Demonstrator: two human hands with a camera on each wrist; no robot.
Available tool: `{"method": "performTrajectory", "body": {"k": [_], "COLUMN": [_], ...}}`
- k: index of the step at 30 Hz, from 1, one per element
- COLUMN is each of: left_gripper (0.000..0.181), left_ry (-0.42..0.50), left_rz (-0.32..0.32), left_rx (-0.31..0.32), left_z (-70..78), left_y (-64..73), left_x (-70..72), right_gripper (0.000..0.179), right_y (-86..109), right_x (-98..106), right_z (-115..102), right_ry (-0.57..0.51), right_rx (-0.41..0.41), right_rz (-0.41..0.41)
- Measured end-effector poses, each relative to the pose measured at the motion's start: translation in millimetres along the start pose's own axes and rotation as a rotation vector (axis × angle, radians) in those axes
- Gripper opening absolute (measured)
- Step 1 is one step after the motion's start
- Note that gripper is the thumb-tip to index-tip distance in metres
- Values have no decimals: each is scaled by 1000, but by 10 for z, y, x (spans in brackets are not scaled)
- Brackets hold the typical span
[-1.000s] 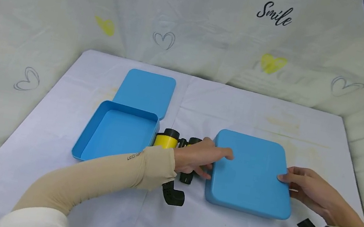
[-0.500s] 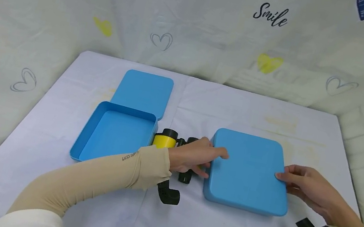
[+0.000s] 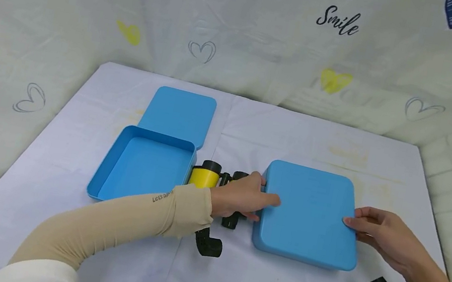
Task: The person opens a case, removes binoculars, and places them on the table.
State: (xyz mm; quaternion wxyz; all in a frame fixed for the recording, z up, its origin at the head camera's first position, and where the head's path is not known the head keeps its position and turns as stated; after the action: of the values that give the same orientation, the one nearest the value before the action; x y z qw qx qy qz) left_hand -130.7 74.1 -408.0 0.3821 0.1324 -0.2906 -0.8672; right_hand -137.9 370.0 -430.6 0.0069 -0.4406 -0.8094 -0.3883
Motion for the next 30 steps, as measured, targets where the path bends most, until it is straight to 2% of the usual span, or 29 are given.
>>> {"method": "performTrajectory", "body": {"k": [3, 7, 14, 30], "left_gripper": [67, 63, 54, 56], "left_ry": [-72, -113, -97, -51], "left_rz": [11, 13, 31, 23], "left_rx": [-14, -58, -84, -117], "left_z": [25, 56, 49, 71], "left_y": [1, 0, -2, 49], "left_x": [0, -6, 4, 54], "right_gripper": [51, 48, 39, 36], "right_y": [22, 39, 43, 54], "right_x": [12, 26, 22, 23], "right_z": [-12, -16, -12, -60], "right_ry": [5, -4, -45, -55], "right_rx": [7, 10, 25, 43], "right_rz": [13, 19, 15, 0]}}
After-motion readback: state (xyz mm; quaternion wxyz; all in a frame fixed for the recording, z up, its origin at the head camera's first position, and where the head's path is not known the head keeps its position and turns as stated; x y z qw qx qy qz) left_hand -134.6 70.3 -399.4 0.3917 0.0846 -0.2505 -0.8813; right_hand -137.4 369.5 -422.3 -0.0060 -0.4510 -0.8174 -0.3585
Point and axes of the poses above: each hand's wrist, its own y-axis away from the middle knuckle, its own x-axis out of the back of the hand, z = x × y, the point moved 8 cm from there along -y, towards the middle knuckle, and after that the axes turned 11 degrees about -z, right-handed, at the moved point
